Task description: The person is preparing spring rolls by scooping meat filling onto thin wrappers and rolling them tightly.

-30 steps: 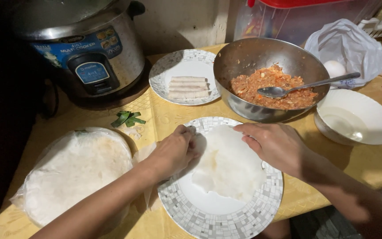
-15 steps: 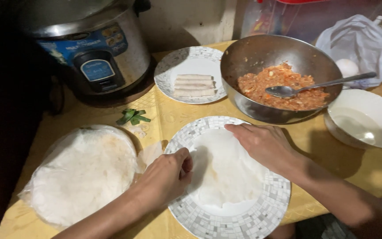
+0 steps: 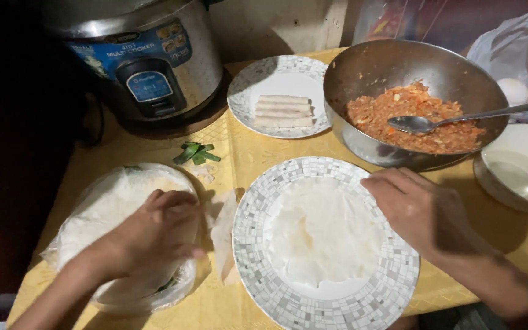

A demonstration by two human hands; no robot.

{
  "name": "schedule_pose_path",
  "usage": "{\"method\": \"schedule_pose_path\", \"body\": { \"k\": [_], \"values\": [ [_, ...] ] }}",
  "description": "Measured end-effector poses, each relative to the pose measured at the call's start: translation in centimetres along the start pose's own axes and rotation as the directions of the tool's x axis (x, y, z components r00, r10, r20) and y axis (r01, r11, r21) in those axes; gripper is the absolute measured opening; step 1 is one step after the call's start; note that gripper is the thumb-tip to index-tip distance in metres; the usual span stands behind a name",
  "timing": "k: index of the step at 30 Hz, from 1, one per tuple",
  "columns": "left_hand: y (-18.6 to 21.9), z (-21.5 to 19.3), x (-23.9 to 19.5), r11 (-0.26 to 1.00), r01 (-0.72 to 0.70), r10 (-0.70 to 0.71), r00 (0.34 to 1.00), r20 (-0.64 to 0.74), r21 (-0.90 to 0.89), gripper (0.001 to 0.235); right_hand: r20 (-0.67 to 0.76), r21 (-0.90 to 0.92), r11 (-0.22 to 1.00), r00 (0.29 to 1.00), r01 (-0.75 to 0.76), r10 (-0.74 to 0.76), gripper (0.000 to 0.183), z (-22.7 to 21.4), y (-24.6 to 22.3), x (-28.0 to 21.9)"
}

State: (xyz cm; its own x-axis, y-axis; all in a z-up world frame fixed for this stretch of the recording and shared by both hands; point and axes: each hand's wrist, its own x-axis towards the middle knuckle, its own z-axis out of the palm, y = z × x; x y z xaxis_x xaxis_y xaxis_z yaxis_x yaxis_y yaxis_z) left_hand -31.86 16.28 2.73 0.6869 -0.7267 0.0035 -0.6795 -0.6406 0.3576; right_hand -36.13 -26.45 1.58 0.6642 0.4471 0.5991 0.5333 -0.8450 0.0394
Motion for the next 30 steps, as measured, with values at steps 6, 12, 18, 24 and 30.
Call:
{"method": "schedule_pose_path", "body": {
  "k": [6,12,18,24,30],
  "values": [
    [0.5,1.0,2.1,0.967,0.249,-0.249,0.969,-0.012,0.049,0.08,-0.011,0.011,1.0,1.0,0.011,-0.011,0.023,0.2,-0.4,0.0],
    [-3.5,3.9,4.2,0.978,0.204,-0.194,0.962,-0.194,0.034,0.03,0.004,0.074,0.997,1.0,-0.026,0.025,0.024,-1.3,-0.5,0.0],
    [-1.7,3.3,4.6,0.979,0.205,-0.204,0.975,-0.092,-0.005,0.049,-0.02,0.16,0.987,0.999,0.033,-0.031,0.019,-1.4,-0.1,-0.2],
    [-0.8,1.4,4.6,0.982,0.18,-0.188,0.953,-0.239,-0.054,0.015,-0.019,0.214,0.976,0.999,0.04,-0.037,0.018,-1.5,-1.1,0.5],
    [4.3,-1.7,5.3,0.572,0.393,-0.507,0.859,0.066,-0.72,0.019,0.252,0.548,0.781,0.95,-0.299,0.187,0.032,-2.6,-3.8,2.9]
  ]
}}
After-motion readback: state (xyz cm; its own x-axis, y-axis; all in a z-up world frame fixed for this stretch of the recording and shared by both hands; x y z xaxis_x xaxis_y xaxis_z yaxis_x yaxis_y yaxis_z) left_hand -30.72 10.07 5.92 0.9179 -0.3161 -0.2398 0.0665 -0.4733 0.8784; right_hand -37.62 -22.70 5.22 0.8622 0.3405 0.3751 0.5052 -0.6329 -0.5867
